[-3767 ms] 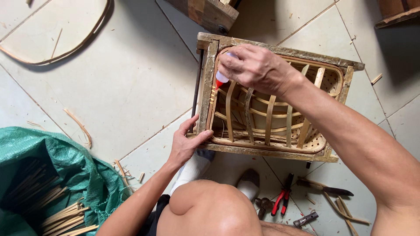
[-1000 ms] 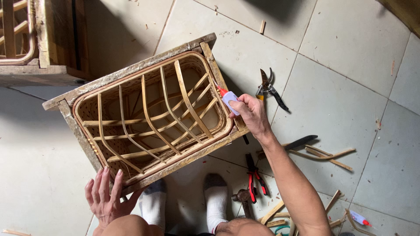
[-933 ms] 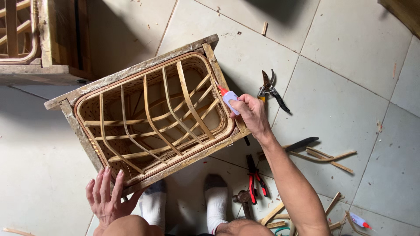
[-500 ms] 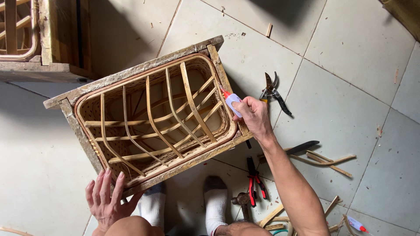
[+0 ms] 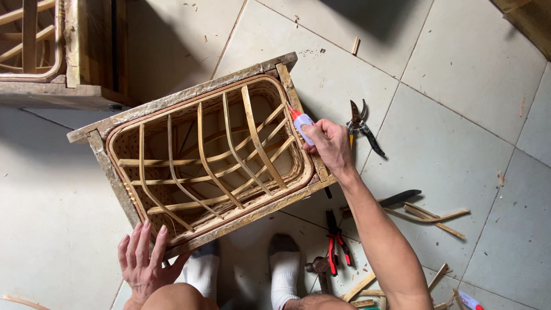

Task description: The person applies glue to the rim of a rectangular woven basket frame and inserts a thin wooden strip along the edge, pressing it into place. They then use a hammer to tap the strip and adjust the basket's position on the floor.

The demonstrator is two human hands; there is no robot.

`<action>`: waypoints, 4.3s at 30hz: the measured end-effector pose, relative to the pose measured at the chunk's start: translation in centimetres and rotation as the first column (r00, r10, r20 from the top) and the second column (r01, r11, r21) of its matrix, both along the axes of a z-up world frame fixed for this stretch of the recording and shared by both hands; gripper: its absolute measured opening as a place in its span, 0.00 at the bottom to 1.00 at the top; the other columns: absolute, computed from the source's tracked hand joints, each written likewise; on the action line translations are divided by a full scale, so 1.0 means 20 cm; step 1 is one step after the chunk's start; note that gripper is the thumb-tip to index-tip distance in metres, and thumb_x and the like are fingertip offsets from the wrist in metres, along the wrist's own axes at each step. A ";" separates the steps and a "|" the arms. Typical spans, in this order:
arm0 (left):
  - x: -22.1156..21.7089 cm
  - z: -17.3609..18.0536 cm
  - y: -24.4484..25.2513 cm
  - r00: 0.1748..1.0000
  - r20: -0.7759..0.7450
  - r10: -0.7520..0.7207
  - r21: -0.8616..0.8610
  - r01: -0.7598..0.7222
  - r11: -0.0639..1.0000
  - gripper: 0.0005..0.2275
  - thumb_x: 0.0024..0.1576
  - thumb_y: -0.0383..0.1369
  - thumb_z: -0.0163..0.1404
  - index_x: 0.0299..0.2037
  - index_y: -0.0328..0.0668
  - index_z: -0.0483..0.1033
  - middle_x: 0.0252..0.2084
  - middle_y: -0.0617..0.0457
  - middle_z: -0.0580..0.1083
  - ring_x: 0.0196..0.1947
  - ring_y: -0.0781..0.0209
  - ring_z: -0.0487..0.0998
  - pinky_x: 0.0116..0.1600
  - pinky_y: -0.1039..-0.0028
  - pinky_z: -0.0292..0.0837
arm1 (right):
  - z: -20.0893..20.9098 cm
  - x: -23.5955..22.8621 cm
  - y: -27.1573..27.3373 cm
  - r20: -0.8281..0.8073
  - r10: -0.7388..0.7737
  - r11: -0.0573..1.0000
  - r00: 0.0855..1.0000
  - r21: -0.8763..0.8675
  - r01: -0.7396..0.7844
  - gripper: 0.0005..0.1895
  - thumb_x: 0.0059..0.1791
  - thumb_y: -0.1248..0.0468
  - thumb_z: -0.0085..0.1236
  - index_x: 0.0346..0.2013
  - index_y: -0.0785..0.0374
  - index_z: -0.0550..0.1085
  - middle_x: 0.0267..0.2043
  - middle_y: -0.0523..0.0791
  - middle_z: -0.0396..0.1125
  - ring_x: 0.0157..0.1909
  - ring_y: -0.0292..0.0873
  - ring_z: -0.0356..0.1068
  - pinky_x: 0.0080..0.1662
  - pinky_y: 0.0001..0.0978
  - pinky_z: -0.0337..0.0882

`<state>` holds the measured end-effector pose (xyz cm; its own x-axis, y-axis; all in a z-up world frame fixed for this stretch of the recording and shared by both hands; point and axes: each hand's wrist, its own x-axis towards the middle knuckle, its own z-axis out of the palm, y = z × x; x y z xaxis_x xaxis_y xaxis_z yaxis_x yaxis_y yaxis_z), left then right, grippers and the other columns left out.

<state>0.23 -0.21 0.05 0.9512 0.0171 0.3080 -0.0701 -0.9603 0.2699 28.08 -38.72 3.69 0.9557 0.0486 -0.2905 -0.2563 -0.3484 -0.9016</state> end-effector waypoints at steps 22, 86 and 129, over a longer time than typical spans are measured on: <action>0.00 -0.02 0.01 0.999 0.040 -0.033 0.013 0.032 0.999 0.34 0.49 0.52 0.64 0.63 0.44 0.73 0.67 0.42 0.69 0.69 0.43 0.68 0.73 0.48 0.59 | 0.22 -0.39 -0.13 -0.020 0.025 0.957 1.000 -0.290 -0.029 0.19 0.45 0.52 0.62 0.28 0.67 0.74 0.21 0.41 0.67 0.25 0.32 0.64 0.28 0.28 0.66; 0.02 0.01 0.01 0.998 0.013 -0.059 -0.058 0.059 0.997 0.26 0.46 0.45 0.65 0.56 0.52 0.79 0.69 0.43 0.66 0.70 0.46 0.65 0.74 0.53 0.54 | 0.25 -0.71 -0.24 0.095 -0.201 0.980 0.975 0.011 0.201 0.17 0.50 0.61 0.60 0.50 0.69 0.74 0.43 0.47 0.75 0.44 0.35 0.74 0.49 0.26 0.74; 0.06 -0.02 0.42 0.719 -0.695 -0.021 -0.718 -0.691 0.084 0.51 0.47 0.56 0.56 0.76 0.41 0.42 0.65 0.34 0.71 0.63 0.49 0.73 0.65 0.62 0.66 | -0.07 -0.85 -0.13 -0.115 0.065 0.838 0.991 -0.533 -0.117 0.42 0.42 0.70 0.61 0.70 0.68 0.59 0.51 0.58 0.72 0.50 0.53 0.75 0.53 0.42 0.75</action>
<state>1.34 8.15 -0.40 0.6947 0.2888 -0.6587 0.6329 0.1897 0.7506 11.04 -41.32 2.33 0.9237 -0.0548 -0.3792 -0.2691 -0.7973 -0.5402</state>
